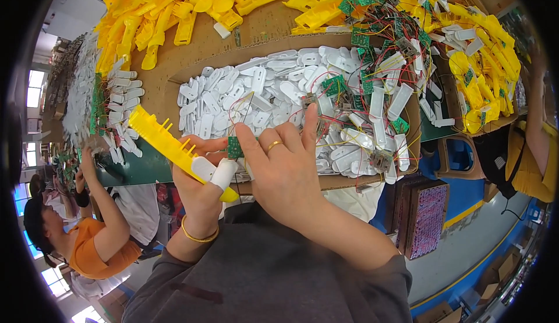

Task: Manually assembling yellow plastic housings with internal circuit boards and white cylindrical components on an assembly line.

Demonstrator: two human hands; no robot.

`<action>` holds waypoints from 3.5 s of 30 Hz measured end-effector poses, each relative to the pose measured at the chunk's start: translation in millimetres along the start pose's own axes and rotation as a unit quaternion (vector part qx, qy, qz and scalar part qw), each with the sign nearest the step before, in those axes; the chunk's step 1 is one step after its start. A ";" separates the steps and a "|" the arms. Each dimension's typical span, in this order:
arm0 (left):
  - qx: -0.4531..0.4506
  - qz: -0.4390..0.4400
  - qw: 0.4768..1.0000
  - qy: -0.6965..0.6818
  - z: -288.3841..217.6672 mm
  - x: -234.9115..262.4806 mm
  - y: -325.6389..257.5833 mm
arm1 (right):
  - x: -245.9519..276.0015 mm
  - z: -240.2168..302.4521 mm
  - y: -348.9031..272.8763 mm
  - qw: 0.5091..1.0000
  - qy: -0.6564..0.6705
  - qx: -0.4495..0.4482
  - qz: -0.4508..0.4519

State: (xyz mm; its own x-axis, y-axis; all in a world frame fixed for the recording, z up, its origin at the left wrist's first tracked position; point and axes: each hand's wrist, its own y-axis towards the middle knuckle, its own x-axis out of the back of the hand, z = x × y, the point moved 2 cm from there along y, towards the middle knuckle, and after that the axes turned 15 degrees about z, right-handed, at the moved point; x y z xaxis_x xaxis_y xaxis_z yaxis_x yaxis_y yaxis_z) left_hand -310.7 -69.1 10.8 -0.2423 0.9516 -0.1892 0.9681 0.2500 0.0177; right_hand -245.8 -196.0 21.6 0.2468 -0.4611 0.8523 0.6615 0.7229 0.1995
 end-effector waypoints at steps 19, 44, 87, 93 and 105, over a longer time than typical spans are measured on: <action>0.088 0.100 0.903 -0.407 9.7 19.0 10.0 | 24.4 0.7 -0.6 0.944 0.308 0.115 0.021; 0.113 0.070 0.967 -0.218 28.8 -13.0 -4.9 | 20.3 -11.7 7.3 0.968 0.188 0.152 0.071; 0.095 0.174 0.967 -0.158 11.7 -32.5 5.2 | 30.5 -10.8 -21.7 0.993 0.075 0.083 -0.037; 0.138 0.149 0.884 -0.420 11.5 -10.1 16.4 | 45.1 -16.7 -24.9 0.992 0.082 0.033 -0.092; 0.197 0.136 0.919 -0.313 10.7 -32.1 6.4 | 27.4 -6.1 -14.8 0.991 0.109 0.069 -0.027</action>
State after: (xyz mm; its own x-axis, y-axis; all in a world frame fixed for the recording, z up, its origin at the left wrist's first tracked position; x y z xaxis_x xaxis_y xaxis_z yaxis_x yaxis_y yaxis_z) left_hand -296.1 -99.9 6.4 -0.0228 0.6485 -0.7609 0.9651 -0.1842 -0.1859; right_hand -244.6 -222.5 39.0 0.3705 -0.5905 0.7170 0.5784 0.7506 0.3193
